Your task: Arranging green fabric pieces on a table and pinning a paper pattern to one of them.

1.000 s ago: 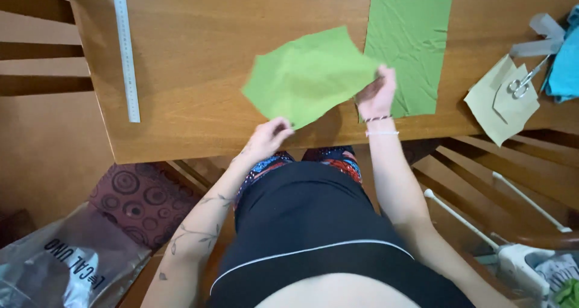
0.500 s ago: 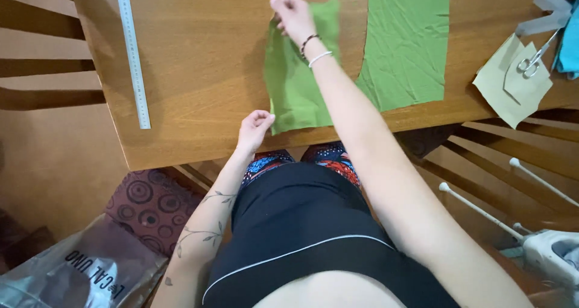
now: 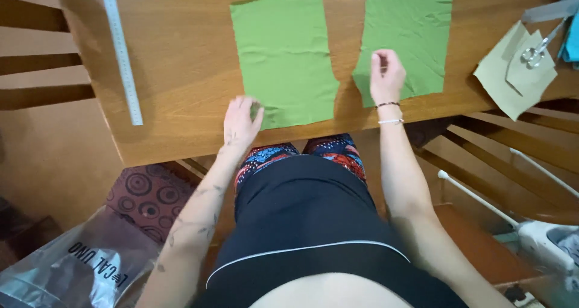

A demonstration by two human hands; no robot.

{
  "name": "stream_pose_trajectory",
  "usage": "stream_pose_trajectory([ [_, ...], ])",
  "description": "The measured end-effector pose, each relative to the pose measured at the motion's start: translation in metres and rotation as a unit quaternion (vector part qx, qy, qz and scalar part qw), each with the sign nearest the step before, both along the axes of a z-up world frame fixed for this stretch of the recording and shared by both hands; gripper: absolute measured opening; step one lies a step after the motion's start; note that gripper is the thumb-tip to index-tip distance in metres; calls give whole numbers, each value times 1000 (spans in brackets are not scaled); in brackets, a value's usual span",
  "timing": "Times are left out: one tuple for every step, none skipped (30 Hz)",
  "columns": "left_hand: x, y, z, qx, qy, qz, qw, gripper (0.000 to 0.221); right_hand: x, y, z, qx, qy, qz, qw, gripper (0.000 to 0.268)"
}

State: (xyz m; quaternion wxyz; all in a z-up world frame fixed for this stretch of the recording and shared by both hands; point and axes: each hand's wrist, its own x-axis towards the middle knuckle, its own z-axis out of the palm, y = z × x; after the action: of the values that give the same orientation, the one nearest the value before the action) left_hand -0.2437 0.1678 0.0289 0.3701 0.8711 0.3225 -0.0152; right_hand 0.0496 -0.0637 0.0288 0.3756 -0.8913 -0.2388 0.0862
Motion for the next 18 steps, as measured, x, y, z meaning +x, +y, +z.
stream_pose_trajectory([
  [13,-1,-10,99,-77,-67,990,16,8,-22,0,2,-59,-13,998,11],
  [30,-2,5,96,-77,-69,990,16,10,-37,-10,-1,-59,-16,998,11],
  [48,-3,20,120,-70,-80,987,25,12,-51,-19,-15,-92,11,996,8],
  [66,-3,35,145,-64,-91,983,35,15,-65,-29,-29,-125,38,991,5],
  [82,-1,20,142,-65,-94,983,35,8,-67,-22,-32,-125,35,991,5],
  [98,1,5,153,-2,-114,982,55,2,-69,-15,-65,-120,68,988,8],
  [111,2,-10,162,62,-133,976,77,-6,-72,-8,-98,-113,102,983,12],
  [121,2,-11,160,63,-135,976,77,-13,-74,-10,-101,-111,101,984,12],
  [132,3,-12,154,85,-145,974,88,-19,-76,-12,-104,-101,113,983,14],
  [142,4,-12,148,108,-155,971,100,-25,-78,-14,-107,-91,125,982,17],
  [151,2,-12,148,110,-154,971,100,-27,-80,-19,-107,-89,126,982,17],
  [159,0,-12,149,133,-156,967,107,-29,-81,-23,-132,-59,134,980,22],
  [166,-1,-12,150,157,-158,963,114,-32,-82,-28,-155,-27,142,977,26],
  [172,-2,-13,149,161,-157,963,114,-32,-82,-27,-155,-24,145,977,26],
  [180,-4,-13,148,159,-155,964,116,-31,-81,-25,-151,-14,153,976,24],
  [188,-5,-13,147,157,-153,965,117,-29,-80,-24,-148,-4,162,976,22],
  [195,-7,-14,147,159,-150,965,117,-24,-80,-23,-147,-3,165,975,22],
  [202,-9,-14,145,162,-147,965,118,-20,-81,-21,-139,14,176,974,23],
])
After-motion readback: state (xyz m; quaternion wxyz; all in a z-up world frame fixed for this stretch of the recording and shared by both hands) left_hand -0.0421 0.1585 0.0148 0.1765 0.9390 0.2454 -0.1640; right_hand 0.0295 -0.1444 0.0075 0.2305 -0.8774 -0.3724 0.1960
